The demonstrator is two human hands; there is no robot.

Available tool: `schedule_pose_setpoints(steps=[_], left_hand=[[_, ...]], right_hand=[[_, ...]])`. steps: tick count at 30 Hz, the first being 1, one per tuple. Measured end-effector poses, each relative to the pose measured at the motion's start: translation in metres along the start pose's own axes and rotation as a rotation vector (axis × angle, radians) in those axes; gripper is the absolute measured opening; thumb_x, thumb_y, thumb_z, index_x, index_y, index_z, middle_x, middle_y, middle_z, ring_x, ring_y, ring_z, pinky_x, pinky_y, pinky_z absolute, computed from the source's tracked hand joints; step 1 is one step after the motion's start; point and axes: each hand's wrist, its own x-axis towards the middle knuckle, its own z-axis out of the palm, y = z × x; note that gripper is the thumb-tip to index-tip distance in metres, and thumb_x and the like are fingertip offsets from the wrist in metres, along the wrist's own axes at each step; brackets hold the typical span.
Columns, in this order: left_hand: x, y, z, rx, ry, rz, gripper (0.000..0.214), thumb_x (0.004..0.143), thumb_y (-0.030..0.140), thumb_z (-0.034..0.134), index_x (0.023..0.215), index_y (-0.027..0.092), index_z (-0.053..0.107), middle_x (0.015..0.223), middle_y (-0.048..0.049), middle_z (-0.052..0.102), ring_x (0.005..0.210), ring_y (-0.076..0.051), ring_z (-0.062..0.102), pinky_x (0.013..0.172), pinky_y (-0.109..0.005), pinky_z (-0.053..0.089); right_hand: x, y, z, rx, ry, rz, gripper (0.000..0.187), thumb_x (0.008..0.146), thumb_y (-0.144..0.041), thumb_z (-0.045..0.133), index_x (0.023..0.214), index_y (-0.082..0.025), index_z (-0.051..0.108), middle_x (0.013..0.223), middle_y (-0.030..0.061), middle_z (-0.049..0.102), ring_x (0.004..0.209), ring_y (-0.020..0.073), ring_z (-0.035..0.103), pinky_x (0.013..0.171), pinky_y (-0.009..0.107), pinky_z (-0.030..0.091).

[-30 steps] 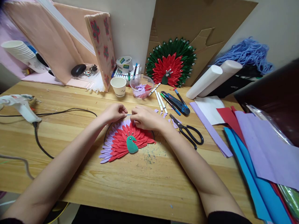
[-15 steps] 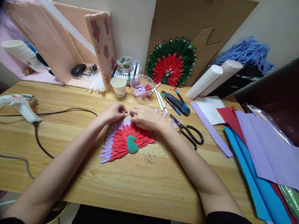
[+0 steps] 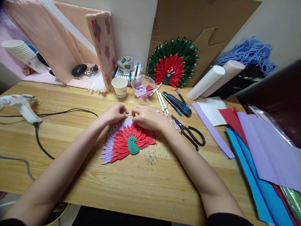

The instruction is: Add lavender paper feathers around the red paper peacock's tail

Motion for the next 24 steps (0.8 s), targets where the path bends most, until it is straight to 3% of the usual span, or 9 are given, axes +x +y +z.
schedule_pose_setpoints(steps=[6, 12, 17, 24], left_hand=[[0.000, 0.001, 0.000, 0.007, 0.006, 0.004, 0.014, 0.066, 0.013, 0.060, 0.079, 0.012, 0.063, 0.073, -0.0057, 0.066, 0.065, -0.014, 0.060, 0.058, -0.021, 0.043], [-0.002, 0.003, -0.001, -0.001, 0.004, -0.012, 0.013, 0.066, 0.013, 0.060, 0.078, 0.012, 0.063, 0.073, -0.0056, 0.066, 0.064, -0.014, 0.060, 0.057, -0.021, 0.043], [0.000, 0.000, 0.000, 0.006, 0.009, -0.009, 0.013, 0.067, 0.013, 0.060, 0.079, 0.012, 0.063, 0.073, -0.0056, 0.067, 0.064, -0.014, 0.060, 0.057, -0.021, 0.044], [0.001, 0.001, 0.000, 0.015, 0.008, 0.011, 0.013, 0.067, 0.013, 0.060, 0.079, 0.011, 0.063, 0.074, -0.0064, 0.067, 0.066, -0.015, 0.061, 0.059, -0.022, 0.044]], right_hand=[[0.000, 0.003, 0.004, 0.065, 0.027, 0.029, 0.020, 0.083, -0.015, 0.047, 0.081, -0.021, 0.065, 0.095, 0.0068, 0.056, 0.086, 0.0197, 0.047, 0.072, 0.032, 0.037], [-0.003, 0.011, 0.004, 0.173, 0.121, 0.176, 0.013, 0.081, -0.015, 0.050, 0.084, -0.019, 0.062, 0.090, 0.0062, 0.054, 0.087, 0.0187, 0.047, 0.073, 0.031, 0.038], [-0.003, 0.009, 0.007, 0.257, 0.078, 0.268, 0.005, 0.077, -0.019, 0.055, 0.079, -0.016, 0.058, 0.082, 0.0049, 0.053, 0.081, 0.0176, 0.047, 0.071, 0.028, 0.038], [-0.001, 0.008, 0.017, 0.336, 0.057, 0.311, 0.007, 0.075, -0.019, 0.056, 0.080, -0.016, 0.055, 0.080, 0.0038, 0.053, 0.077, 0.0156, 0.047, 0.068, 0.026, 0.037]])
